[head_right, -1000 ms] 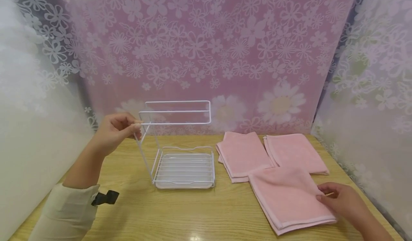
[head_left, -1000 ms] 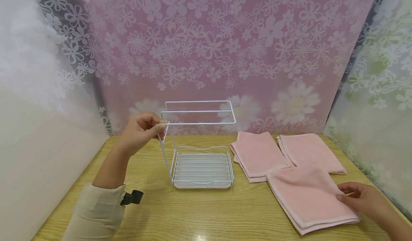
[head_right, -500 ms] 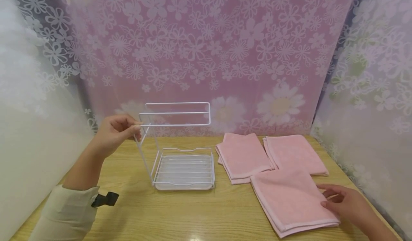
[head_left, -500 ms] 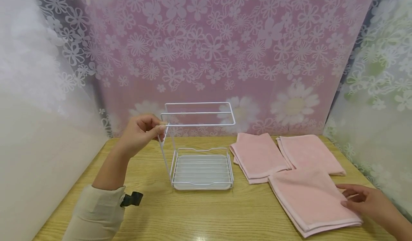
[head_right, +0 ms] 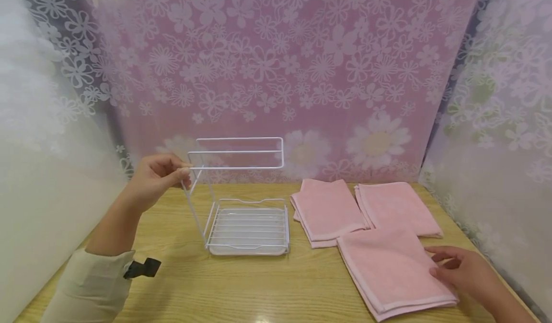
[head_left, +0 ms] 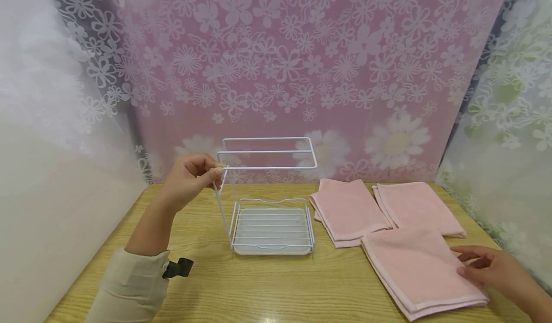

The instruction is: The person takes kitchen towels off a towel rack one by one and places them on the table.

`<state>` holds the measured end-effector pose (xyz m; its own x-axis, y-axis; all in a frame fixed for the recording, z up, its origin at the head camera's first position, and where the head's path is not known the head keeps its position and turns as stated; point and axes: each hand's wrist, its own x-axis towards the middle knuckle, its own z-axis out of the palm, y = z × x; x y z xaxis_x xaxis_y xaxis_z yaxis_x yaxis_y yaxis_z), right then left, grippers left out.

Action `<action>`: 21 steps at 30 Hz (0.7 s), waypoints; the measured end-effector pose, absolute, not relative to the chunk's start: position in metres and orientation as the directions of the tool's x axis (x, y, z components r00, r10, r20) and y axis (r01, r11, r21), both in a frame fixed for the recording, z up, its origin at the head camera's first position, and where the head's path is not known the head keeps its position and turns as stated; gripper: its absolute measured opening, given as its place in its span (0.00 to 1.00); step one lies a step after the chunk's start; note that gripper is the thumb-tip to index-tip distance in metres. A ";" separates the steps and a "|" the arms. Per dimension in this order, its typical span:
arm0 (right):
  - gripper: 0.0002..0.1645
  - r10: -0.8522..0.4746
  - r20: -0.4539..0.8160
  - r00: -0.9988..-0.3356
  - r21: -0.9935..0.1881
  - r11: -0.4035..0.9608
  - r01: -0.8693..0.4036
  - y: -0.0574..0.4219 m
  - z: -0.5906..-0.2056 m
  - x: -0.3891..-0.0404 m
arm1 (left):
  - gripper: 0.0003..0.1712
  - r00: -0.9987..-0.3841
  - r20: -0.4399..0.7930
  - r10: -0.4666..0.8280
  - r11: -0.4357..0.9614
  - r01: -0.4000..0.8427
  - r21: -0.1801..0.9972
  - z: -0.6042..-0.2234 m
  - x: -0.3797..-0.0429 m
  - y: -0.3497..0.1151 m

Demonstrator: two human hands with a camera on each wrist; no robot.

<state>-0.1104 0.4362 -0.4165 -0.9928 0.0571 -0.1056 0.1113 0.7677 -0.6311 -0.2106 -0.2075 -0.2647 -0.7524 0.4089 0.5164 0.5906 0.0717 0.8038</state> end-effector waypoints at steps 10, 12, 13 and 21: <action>0.33 0.064 0.018 -0.998 -0.648 0.761 0.037 0.416 -0.401 -0.110 | 0.09 -0.820 0.489 0.297 0.062 0.527 0.847 -0.272 -0.203 -0.205; 0.32 0.051 0.044 -0.998 -0.657 0.754 0.009 0.412 -0.399 -0.110 | 0.10 -0.825 0.497 0.270 0.047 0.526 0.849 -0.274 -0.203 -0.204; 0.32 0.051 0.050 -0.997 -0.663 0.749 0.005 0.410 -0.397 -0.109 | 0.10 -0.825 0.502 0.261 0.038 0.528 0.848 -0.275 -0.203 -0.203; 0.26 0.030 0.170 -0.985 -0.691 0.717 -0.098 0.393 -0.393 -0.108 | 0.15 -0.831 0.513 0.215 -0.006 0.524 0.852 -0.284 -0.201 -0.202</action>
<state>-0.1082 0.3925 -0.3925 -0.9849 0.0302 0.1705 -0.0976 0.7166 -0.6906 -0.2008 -0.2023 -0.2842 -0.8314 0.2146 0.5125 0.5237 -0.0055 0.8519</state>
